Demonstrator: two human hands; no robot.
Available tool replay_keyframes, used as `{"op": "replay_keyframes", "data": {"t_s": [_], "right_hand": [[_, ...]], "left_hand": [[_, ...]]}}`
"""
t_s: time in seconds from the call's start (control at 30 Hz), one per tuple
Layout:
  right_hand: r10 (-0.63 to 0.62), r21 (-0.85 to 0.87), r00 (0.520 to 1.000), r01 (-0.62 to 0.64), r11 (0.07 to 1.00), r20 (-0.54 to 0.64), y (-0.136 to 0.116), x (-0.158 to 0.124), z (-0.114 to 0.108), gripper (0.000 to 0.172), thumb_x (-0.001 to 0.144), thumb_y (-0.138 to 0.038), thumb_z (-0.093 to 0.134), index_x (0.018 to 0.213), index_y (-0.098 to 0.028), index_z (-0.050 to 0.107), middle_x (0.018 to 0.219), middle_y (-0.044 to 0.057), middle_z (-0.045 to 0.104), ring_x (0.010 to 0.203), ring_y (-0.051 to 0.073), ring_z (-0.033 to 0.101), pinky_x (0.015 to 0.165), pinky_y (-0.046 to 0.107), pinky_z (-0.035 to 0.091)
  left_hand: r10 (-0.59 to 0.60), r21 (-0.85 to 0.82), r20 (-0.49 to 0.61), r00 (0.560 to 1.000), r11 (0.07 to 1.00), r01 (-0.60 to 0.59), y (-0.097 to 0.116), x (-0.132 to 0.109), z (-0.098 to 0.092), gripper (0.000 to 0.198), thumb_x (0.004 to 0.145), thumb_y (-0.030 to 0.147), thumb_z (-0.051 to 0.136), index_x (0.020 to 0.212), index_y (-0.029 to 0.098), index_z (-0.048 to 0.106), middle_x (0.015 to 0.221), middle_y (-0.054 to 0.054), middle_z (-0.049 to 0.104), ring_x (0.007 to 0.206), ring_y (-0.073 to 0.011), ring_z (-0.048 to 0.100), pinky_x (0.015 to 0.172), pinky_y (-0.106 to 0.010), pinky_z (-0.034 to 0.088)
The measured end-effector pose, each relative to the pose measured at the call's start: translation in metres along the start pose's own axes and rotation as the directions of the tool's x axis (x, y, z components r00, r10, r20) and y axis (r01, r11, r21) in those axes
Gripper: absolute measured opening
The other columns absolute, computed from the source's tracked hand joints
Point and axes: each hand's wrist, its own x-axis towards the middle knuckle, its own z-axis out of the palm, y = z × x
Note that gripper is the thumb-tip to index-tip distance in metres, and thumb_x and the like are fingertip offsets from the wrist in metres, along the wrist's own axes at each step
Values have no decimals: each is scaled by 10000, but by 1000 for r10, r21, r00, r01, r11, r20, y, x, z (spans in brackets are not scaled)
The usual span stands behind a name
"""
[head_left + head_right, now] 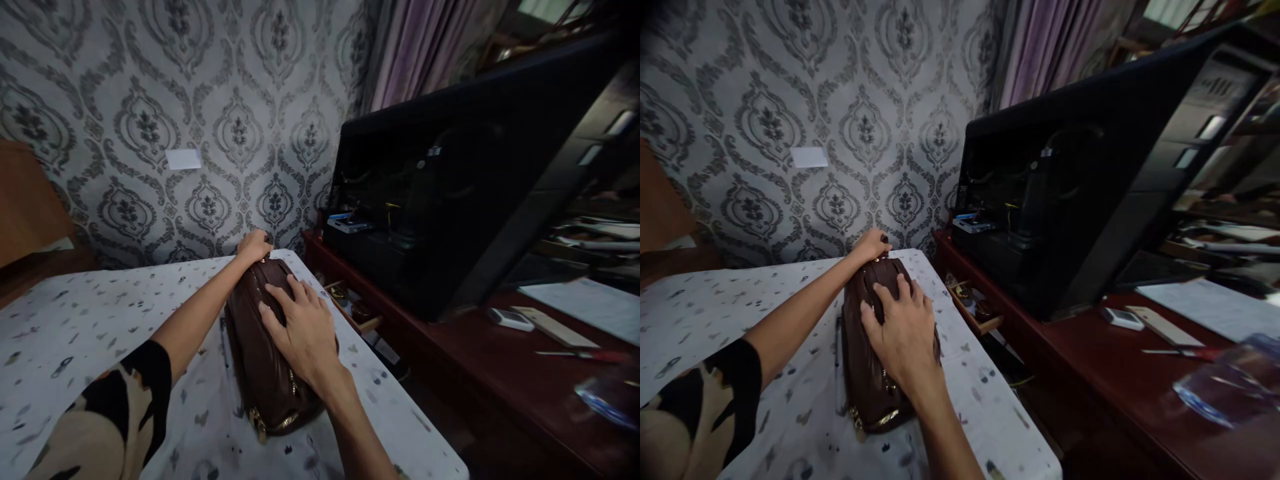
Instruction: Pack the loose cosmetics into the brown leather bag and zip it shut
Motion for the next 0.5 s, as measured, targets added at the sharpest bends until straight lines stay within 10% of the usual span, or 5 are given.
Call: {"op": "replay_keyframes", "data": {"t_s": [0.17, 0.5], "right_hand": [[7, 27, 1000, -6, 1000, -4, 0, -2, 0, 436, 1002, -506, 463, 1357, -320, 635, 1494, 113, 516, 1378, 347, 459, 1102, 519, 392], [-3, 76, 1000, 4, 997, -11, 0, -4, -4, 433, 1003, -498, 458, 1368, -331, 621, 1523, 27, 506, 1384, 342, 442, 1105, 518, 397]], "left_hand": [[176, -147, -13, 984, 973, -176, 11, -22, -8, 83, 789, 241, 684, 817, 164, 670, 708, 0, 689, 755, -187, 664, 686, -273, 499], [193, -349, 33, 981, 922, -169, -4, -37, -26, 217, 756, 390, 611, 747, 174, 609, 698, -17, 684, 734, -202, 640, 670, -278, 488]]}}
